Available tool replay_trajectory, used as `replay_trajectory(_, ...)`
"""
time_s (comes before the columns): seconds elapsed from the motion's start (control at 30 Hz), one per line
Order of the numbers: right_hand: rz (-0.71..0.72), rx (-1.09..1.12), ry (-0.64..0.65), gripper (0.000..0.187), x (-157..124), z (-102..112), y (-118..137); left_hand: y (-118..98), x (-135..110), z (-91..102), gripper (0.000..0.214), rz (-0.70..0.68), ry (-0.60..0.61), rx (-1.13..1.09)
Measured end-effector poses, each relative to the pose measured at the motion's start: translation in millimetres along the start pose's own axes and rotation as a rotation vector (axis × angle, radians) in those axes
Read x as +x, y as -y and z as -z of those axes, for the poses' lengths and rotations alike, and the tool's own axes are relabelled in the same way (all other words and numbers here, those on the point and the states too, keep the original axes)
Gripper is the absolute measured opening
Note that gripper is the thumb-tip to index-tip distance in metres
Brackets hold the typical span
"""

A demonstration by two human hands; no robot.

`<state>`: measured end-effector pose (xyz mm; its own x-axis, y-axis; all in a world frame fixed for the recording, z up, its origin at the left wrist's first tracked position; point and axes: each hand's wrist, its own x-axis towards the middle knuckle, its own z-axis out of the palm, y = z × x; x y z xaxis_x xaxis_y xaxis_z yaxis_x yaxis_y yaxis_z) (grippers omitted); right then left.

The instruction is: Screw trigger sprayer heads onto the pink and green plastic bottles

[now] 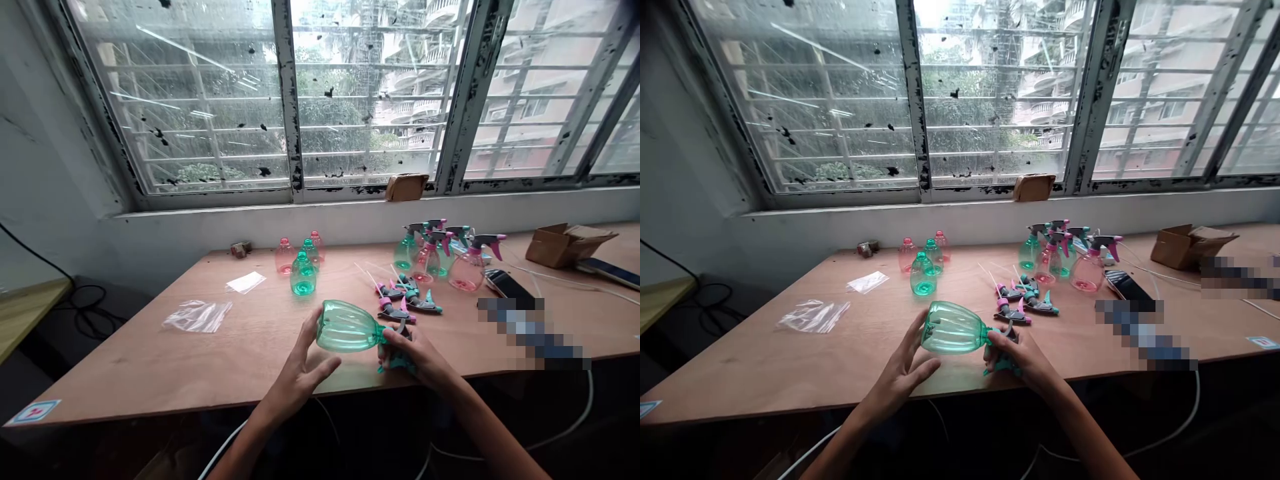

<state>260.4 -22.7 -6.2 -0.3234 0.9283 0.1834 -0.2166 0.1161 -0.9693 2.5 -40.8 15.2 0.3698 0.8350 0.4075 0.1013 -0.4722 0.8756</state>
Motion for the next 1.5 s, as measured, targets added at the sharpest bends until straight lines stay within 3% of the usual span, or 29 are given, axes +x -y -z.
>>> replay_trajectory(0.1,-0.013,-0.058,0.017,0.031,-2,-3,3,4,2,0.8,0.078,0.065,-0.030,-0.091)
replay_trajectory(0.2,-0.032,-0.084,0.012,0.035,-2,-3,6,4,5,1.7,0.071,0.047,-0.054,-0.025)
replay_trajectory(0.33,-0.038,-0.022,-0.013,0.039,0,-1,4,1,3,0.4,0.080,0.038,-0.039,0.048)
replay_trajectory(0.47,-0.026,0.002,-0.005,0.034,-1,-1,2,0,0,-1.5,0.096,0.095,0.000,-0.089)
replay_trajectory(0.63,-0.023,0.009,0.012,0.029,-2,-2,3,1,3,1.1,0.083,0.158,-0.009,-0.179)
replay_trajectory(0.83,-0.013,0.028,0.000,0.029,-2,-1,2,-6,0,3.1,0.095,0.155,0.119,-0.268)
replay_trajectory(0.93,0.003,-0.011,0.021,0.029,-4,-2,1,-7,0,2.6,0.100,0.165,0.083,-0.269)
replay_trajectory(1.07,0.033,0.002,0.011,0.035,-7,-6,1,-6,1,3.0,0.091,0.178,0.071,-0.243)
replay_trajectory(1.27,-0.074,0.139,-0.022,0.041,-16,-13,6,-14,-11,6.4,0.092,-0.002,0.200,0.002)
replay_trajectory(1.37,0.015,0.060,-0.094,0.038,-25,-19,8,-22,-15,5.1,0.092,-0.038,0.180,0.059)
replay_trajectory(1.5,0.226,-0.203,-0.221,0.030,-37,-29,6,-30,-12,-3.0,0.086,0.070,0.016,-0.156)
